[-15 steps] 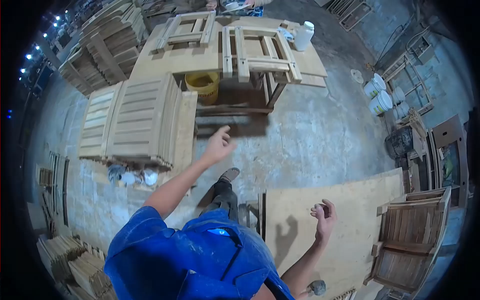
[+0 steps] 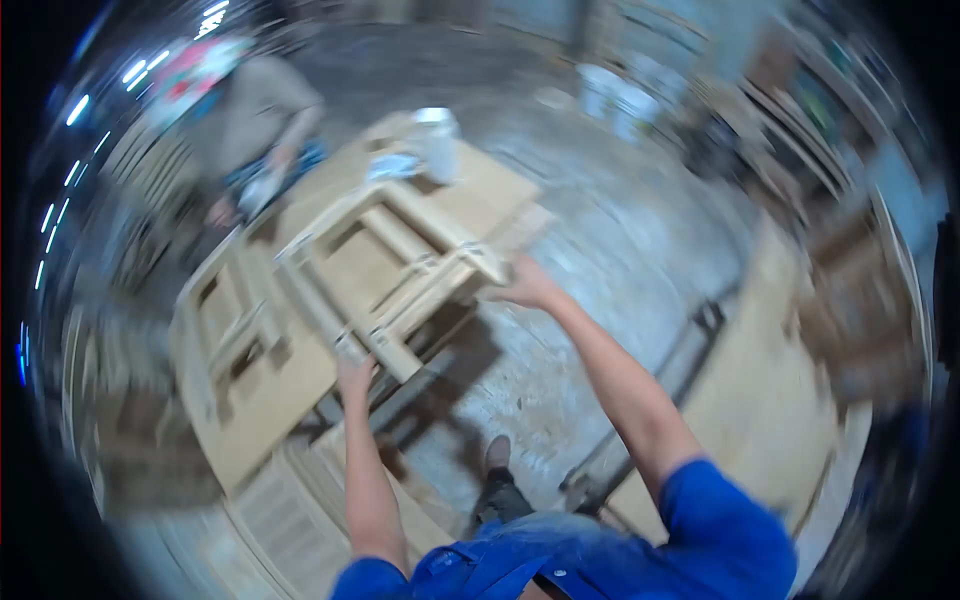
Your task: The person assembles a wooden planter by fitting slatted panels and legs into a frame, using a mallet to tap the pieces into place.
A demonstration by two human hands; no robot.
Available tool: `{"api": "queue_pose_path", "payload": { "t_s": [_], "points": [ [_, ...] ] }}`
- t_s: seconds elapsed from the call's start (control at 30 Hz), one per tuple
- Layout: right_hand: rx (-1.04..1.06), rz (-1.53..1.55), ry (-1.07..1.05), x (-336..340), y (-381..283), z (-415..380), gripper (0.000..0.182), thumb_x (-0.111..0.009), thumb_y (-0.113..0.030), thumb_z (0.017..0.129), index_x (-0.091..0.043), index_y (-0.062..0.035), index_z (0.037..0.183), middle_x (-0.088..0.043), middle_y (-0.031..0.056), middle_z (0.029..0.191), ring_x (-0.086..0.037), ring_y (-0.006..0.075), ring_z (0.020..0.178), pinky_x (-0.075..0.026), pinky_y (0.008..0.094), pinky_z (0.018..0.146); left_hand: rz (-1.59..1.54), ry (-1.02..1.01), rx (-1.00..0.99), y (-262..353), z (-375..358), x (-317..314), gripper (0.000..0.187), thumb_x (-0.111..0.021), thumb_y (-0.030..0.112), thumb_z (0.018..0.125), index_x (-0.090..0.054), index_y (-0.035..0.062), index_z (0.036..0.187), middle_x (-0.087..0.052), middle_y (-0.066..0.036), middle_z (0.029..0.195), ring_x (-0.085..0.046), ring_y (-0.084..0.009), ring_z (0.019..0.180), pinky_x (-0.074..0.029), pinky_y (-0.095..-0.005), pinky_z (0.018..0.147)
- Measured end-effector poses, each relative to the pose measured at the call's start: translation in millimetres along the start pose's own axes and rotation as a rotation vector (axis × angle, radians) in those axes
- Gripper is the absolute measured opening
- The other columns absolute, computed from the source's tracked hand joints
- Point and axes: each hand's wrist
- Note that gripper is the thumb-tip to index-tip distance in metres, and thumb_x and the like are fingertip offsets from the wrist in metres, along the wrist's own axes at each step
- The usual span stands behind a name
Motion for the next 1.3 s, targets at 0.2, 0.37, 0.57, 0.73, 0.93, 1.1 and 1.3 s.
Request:
{"api": "queue_pose_path", "payload": {
  "t_s": [0.2, 0.37, 0.57, 0.73, 0.93, 1.1, 1.3],
  "points": [
    [-0.301, -0.028, -0.364, -26, 5, 75, 0.093, -0.084, -0.019, 0.057, -0.037, -0.0025, 0.136, -0.066, 0.0224, 0.106, -0.066, 0.0338, 0.100, -0.056, 0.0430, 0.075, -0.111, -0.001, -0.013, -21, 23, -10, 0.081, -0.078, 0.027, 0.072, -0.044, -0.0083, 0.137, -0.053, -0.027, 0.134, -0.052, -0.0379, 0.124, -0.041, -0.0413, 0.106],
    [-0.295, 0.206, -0.248, -56, 28, 55, 0.083, -0.077, -0.009, 0.054, -0.042, -0.0030, 0.129, -0.067, 0.0225, 0.095, -0.068, 0.0342, 0.087, -0.056, 0.0434, 0.064, -0.075, 0.064, 0.103, 19, -1, -4, 0.085, -0.079, 0.026, 0.071, -0.041, -0.0130, 0.135, -0.054, -0.030, 0.131, -0.055, -0.0383, 0.120, -0.043, -0.0421, 0.104],
    [-0.393, 0.326, 0.061, -4, -8, -124, 0.089, -0.070, -0.005, 0.056, -0.038, -0.0100, 0.139, -0.066, 0.0194, 0.088, -0.067, 0.0337, 0.069, -0.055, 0.0416, 0.058, -0.130, -0.191, 0.002, -21, -19, 26, 0.086, -0.082, 0.018, 0.065, -0.040, -0.0179, 0.131, -0.055, -0.030, 0.124, -0.060, -0.0337, 0.104, -0.050, -0.0434, 0.092],
    [-0.820, 0.471, 0.133, 104, -37, -315, 0.092, -0.073, -0.005, 0.061, -0.032, -0.0099, 0.144, -0.066, 0.0166, 0.081, -0.062, 0.0246, 0.054, -0.051, 0.0357, 0.044, -0.160, -0.018, 0.221, 7, -65, 27, 0.079, -0.078, 0.014, 0.063, -0.044, -0.0161, 0.128, -0.059, -0.026, 0.117, -0.060, -0.0316, 0.102, -0.050, -0.0418, 0.090],
    [-1.099, 0.326, 0.548, 143, -65, -571, 0.095, -0.074, -0.009, 0.059, -0.031, -0.0106, 0.144, -0.067, 0.0194, 0.080, -0.065, 0.0274, 0.058, -0.054, 0.0383, 0.050, -0.197, -0.307, 0.063, 37, -145, 29, 0.068, -0.069, 0.019, 0.076, -0.044, 0.0092, 0.138, -0.061, -0.021, 0.112, -0.059, -0.0300, 0.096, -0.048, -0.0565, 0.079],
    [-1.437, 0.234, 0.744, 134, -98, -753, 0.097, -0.075, -0.011, 0.060, -0.031, -0.0068, 0.145, -0.066, 0.0250, 0.098, -0.067, 0.0348, 0.087, -0.056, 0.0402, 0.074, -0.146, -0.364, -0.095, 72, -261, 13, 0.056, -0.066, 0.019, 0.077, -0.052, 0.0046, 0.129, -0.064, -0.015, 0.100, -0.062, -0.0242, 0.087, -0.050, -0.0470, 0.075],
    [-1.424, 0.196, 0.967, 118, -95, -879, 0.089, -0.078, -0.019, 0.059, -0.040, -0.0006, 0.138, -0.061, 0.0269, 0.117, -0.058, 0.0402, 0.112, -0.047, 0.0436, 0.095, -0.027, -0.669, -0.342, 153, -382, -8, 0.064, -0.068, 0.018, 0.067, -0.054, -0.0059, 0.125, -0.063, -0.014, 0.105, -0.061, -0.0264, 0.095, -0.050, -0.0376, 0.085]
  ]
}}
Point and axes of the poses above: each hand's wrist, its own z-axis towards the middle knuckle, its own x-axis out of the back of the hand, y = z × x
